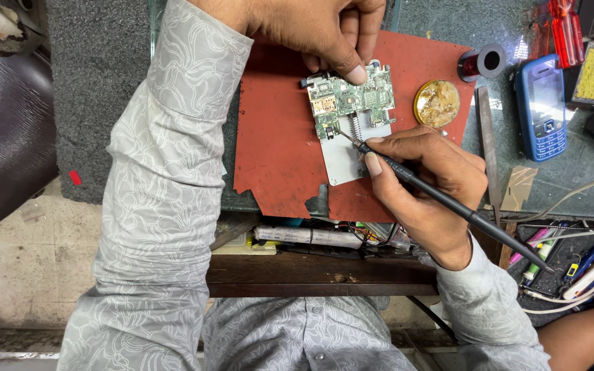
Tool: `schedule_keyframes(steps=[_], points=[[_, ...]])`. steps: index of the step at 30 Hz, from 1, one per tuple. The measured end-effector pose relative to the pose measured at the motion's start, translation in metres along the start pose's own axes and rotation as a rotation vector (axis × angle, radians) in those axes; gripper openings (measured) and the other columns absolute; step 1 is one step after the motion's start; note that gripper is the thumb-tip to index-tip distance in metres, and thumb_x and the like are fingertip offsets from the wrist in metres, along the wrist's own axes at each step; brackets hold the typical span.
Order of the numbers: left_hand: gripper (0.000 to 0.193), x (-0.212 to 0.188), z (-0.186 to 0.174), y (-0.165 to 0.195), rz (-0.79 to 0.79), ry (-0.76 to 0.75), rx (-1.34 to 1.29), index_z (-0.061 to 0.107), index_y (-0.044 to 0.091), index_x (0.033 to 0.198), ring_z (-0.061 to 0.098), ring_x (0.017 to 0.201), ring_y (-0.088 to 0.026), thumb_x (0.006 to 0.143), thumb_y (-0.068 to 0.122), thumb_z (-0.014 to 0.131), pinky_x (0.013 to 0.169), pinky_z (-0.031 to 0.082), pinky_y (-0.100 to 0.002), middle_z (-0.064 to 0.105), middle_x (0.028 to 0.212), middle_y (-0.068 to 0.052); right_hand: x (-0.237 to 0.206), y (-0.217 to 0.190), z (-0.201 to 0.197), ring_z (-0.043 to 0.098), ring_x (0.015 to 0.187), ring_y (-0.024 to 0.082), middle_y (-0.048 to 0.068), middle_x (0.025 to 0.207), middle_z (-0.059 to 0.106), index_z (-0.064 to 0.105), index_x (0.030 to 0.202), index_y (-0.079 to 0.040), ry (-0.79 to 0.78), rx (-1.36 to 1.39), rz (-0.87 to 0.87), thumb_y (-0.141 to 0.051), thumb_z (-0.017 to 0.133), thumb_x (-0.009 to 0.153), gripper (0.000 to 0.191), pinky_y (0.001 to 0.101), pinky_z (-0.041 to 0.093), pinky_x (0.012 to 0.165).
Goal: The person solders components on a green circuit board resting on a red mat at a workbench. They hold the board steady with one hand while applying a soldering iron to points on the board, repositioning the board and touching the iron to different spots along its edge.
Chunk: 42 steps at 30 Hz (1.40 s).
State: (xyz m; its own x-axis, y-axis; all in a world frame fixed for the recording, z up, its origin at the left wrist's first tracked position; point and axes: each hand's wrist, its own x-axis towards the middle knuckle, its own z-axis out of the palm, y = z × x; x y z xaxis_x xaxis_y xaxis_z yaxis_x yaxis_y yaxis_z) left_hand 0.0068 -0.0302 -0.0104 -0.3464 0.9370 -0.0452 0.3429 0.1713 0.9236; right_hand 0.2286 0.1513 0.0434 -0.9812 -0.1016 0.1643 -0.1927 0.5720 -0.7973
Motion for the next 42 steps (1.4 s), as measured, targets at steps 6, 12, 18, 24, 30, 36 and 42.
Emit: schedule_keyframes(steps=[6, 12, 18, 24, 30, 36, 42], points=[[0.021, -0.0004, 0.0003, -0.0007, -0.008, 0.004, 0.005, 0.07, 0.008, 0.099, 0.067, 0.06, -0.009, 0.092, 0.025, 0.079, 0.051, 0.056, -0.024, 0.071, 0.078, -0.003, 0.0008, 0.0005, 0.0001, 0.069, 0.079, 0.01, 0.012, 0.101, 0.076, 0.072, 0.109, 0.002, -0.004, -0.015, -0.029, 0.001, 0.079, 0.095, 0.016, 0.0204, 0.051, 0.068], [0.021, 0.0005, 0.0002, -0.0027, 0.0, -0.012, -0.009, 0.07, 0.007, 0.099, 0.066, 0.06, -0.01, 0.092, 0.024, 0.08, 0.05, 0.055, -0.024, 0.071, 0.078, -0.003, 0.0001, 0.0012, 0.0001, 0.069, 0.077, 0.01, 0.012, 0.101, 0.076, 0.073, 0.108, 0.003, -0.01, 0.006, -0.003, 0.001, 0.078, 0.095, 0.015, 0.0203, 0.051, 0.068], [0.021, 0.001, 0.0001, -0.0028, 0.01, -0.012, -0.01, 0.07, 0.007, 0.099, 0.066, 0.06, -0.01, 0.092, 0.024, 0.08, 0.051, 0.055, -0.024, 0.071, 0.077, -0.003, -0.0005, 0.0015, -0.001, 0.068, 0.077, 0.01, 0.012, 0.101, 0.076, 0.071, 0.108, 0.004, -0.018, 0.033, 0.004, 0.0, 0.077, 0.096, 0.014, 0.0203, 0.051, 0.068], [0.022, -0.0017, 0.0005, 0.0012, -0.012, 0.008, 0.006, 0.07, 0.008, 0.099, 0.067, 0.061, -0.01, 0.092, 0.026, 0.08, 0.051, 0.056, -0.024, 0.071, 0.078, -0.003, -0.0022, 0.002, -0.0026, 0.067, 0.074, 0.009, 0.012, 0.097, 0.074, 0.071, 0.108, 0.005, -0.01, 0.042, 0.036, 0.0, 0.076, 0.097, 0.013, 0.0205, 0.05, 0.065], [0.023, -0.002, -0.0001, 0.0019, -0.031, 0.007, 0.008, 0.07, 0.008, 0.098, 0.067, 0.061, -0.009, 0.092, 0.027, 0.08, 0.051, 0.056, -0.024, 0.071, 0.078, -0.002, -0.0027, 0.0045, -0.0015, 0.068, 0.078, 0.01, 0.013, 0.098, 0.074, 0.069, 0.109, 0.005, -0.02, 0.081, 0.002, 0.001, 0.075, 0.098, 0.013, 0.021, 0.052, 0.069], [0.022, 0.0003, -0.0001, -0.0003, -0.006, -0.004, -0.007, 0.07, 0.007, 0.099, 0.066, 0.061, -0.01, 0.092, 0.025, 0.08, 0.051, 0.056, -0.024, 0.071, 0.078, -0.003, -0.003, 0.0061, -0.0015, 0.069, 0.078, 0.011, 0.013, 0.099, 0.074, 0.068, 0.108, 0.006, -0.02, 0.1, -0.008, 0.003, 0.074, 0.098, 0.012, 0.021, 0.053, 0.069], [0.023, -0.0006, 0.0004, 0.0002, -0.01, 0.015, -0.003, 0.069, 0.007, 0.099, 0.066, 0.06, -0.009, 0.091, 0.024, 0.081, 0.05, 0.056, -0.024, 0.07, 0.078, -0.003, -0.0028, 0.0056, -0.0021, 0.069, 0.077, 0.011, 0.013, 0.098, 0.074, 0.068, 0.107, 0.006, -0.027, 0.08, -0.016, 0.004, 0.073, 0.097, 0.012, 0.0212, 0.053, 0.068]])
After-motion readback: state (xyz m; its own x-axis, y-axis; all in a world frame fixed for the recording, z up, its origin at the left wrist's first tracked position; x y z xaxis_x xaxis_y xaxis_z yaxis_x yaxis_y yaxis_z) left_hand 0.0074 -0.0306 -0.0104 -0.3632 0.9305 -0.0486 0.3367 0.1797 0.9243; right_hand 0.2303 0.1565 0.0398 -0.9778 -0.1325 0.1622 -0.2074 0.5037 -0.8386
